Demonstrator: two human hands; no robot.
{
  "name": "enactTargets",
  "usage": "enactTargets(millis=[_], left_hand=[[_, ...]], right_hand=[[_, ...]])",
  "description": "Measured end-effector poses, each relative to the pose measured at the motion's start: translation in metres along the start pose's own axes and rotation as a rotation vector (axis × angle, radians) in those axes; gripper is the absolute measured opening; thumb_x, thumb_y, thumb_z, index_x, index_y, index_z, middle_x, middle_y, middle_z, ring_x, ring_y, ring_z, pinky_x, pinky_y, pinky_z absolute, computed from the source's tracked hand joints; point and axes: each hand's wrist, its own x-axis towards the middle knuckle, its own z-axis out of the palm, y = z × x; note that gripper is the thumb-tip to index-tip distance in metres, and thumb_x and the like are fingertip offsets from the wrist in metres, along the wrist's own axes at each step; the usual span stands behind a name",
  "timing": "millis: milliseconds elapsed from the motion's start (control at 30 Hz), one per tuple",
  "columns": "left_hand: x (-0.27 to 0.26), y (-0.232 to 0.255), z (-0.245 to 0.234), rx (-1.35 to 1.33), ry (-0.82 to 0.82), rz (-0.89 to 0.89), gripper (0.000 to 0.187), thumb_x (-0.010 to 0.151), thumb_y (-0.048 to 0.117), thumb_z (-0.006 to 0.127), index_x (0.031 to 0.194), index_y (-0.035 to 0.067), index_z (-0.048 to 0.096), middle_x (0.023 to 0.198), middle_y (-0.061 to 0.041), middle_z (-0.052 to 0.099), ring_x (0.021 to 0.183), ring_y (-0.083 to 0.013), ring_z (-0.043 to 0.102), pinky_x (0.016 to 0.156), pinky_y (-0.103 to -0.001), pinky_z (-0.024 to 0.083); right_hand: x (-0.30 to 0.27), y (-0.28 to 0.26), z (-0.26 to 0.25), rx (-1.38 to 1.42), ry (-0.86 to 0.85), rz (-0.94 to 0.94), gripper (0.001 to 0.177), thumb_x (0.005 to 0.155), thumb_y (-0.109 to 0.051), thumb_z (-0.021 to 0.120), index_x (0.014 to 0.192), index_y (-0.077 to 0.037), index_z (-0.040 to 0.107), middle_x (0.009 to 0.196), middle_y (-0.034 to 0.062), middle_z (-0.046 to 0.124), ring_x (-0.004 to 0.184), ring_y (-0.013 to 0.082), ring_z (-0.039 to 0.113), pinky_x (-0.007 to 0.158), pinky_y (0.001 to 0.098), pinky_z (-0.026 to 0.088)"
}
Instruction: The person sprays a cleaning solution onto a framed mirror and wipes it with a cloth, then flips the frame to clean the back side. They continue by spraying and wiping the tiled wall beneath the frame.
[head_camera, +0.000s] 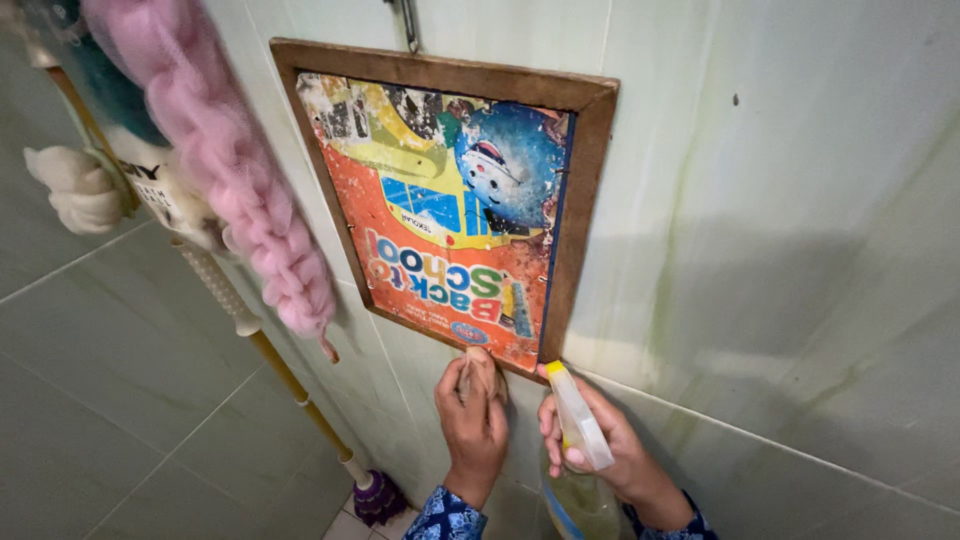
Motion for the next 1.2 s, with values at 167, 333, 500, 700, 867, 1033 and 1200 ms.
enactTargets(millis=[167, 333, 500, 700, 867, 1033, 1200], left_hand=[[-0.010, 0.015, 0.003, -0.063, -0.074, 0.191, 0.039, 0.081, -0.003, 0.068, 0.119, -0.002, 0.065, 0.130, -0.023, 0.058, 0.120, -0.0433, 0.058, 0.102, -0.048, 0.049], [-0.013, 0.011, 0.005, -0.068, -0.069, 0.229, 0.038, 0.084, -0.003, 0.070, 0.121, 0.001, 0.066, 0.130, -0.020, 0.060, 0.122, -0.0396, 0.060, 0.103, -0.046, 0.050], [0.006, 0.004, -0.002, -0.011, 0.019, 0.085, 0.053, 0.079, -0.006, 0.064, 0.131, -0.001, 0.062, 0.134, -0.025, 0.055, 0.123, -0.0434, 0.056, 0.104, -0.049, 0.048], [0.019, 0.000, -0.010, -0.009, 0.055, -0.022, 0.063, 0.078, -0.011, 0.058, 0.141, -0.003, 0.056, 0.139, -0.027, 0.050, 0.127, -0.0425, 0.052, 0.108, -0.049, 0.045], [-0.004, 0.015, 0.000, -0.007, -0.033, 0.067, 0.057, 0.076, -0.008, 0.064, 0.133, -0.001, 0.062, 0.138, -0.025, 0.052, 0.127, -0.0424, 0.054, 0.106, -0.047, 0.046], [-0.004, 0.020, -0.002, -0.027, -0.073, 0.041, 0.051, 0.076, -0.009, 0.064, 0.127, -0.003, 0.065, 0.136, -0.022, 0.055, 0.125, -0.0416, 0.056, 0.106, -0.047, 0.047], [-0.004, 0.026, -0.005, -0.041, -0.057, 0.120, 0.043, 0.077, -0.006, 0.067, 0.119, 0.003, 0.068, 0.135, -0.023, 0.054, 0.123, -0.0435, 0.055, 0.104, -0.049, 0.047]], right_hand=[[0.000, -0.004, 0.000, 0.013, -0.005, 0.015, 0.095, 0.081, -0.034, 0.083, 0.155, 0.001, 0.034, 0.109, 0.0108, 0.058, 0.082, 0.0176, 0.065, 0.070, 0.0336, 0.059], [0.001, -0.004, 0.001, -0.028, -0.010, -0.027, 0.095, 0.082, -0.033, 0.082, 0.156, 0.003, 0.034, 0.111, 0.0116, 0.059, 0.083, 0.0171, 0.065, 0.071, 0.0333, 0.059], [0.002, -0.006, 0.001, -0.082, 0.006, -0.007, 0.094, 0.082, -0.033, 0.081, 0.156, 0.001, 0.033, 0.113, 0.0106, 0.059, 0.082, 0.0154, 0.064, 0.070, 0.0321, 0.059], [-0.004, 0.006, -0.004, -0.106, 0.028, -0.071, 0.084, 0.085, -0.031, 0.079, 0.152, 0.004, 0.042, 0.118, 0.0137, 0.061, 0.081, 0.0150, 0.064, 0.071, 0.0332, 0.060], [-0.015, 0.023, -0.012, -0.111, 0.102, -0.118, 0.078, 0.085, -0.025, 0.077, 0.148, 0.004, 0.041, 0.124, 0.0190, 0.064, 0.079, 0.0151, 0.065, 0.069, 0.0335, 0.061], [-0.023, 0.035, -0.006, -0.176, 0.186, -0.163, 0.084, 0.083, -0.014, 0.078, 0.152, 0.001, 0.031, 0.126, 0.0216, 0.063, 0.079, 0.0150, 0.065, 0.070, 0.0323, 0.060], [-0.031, 0.034, 0.002, -0.254, 0.211, -0.179, 0.088, 0.084, -0.012, 0.075, 0.157, -0.001, 0.026, 0.131, 0.0208, 0.064, 0.077, 0.0124, 0.064, 0.069, 0.0289, 0.058]])
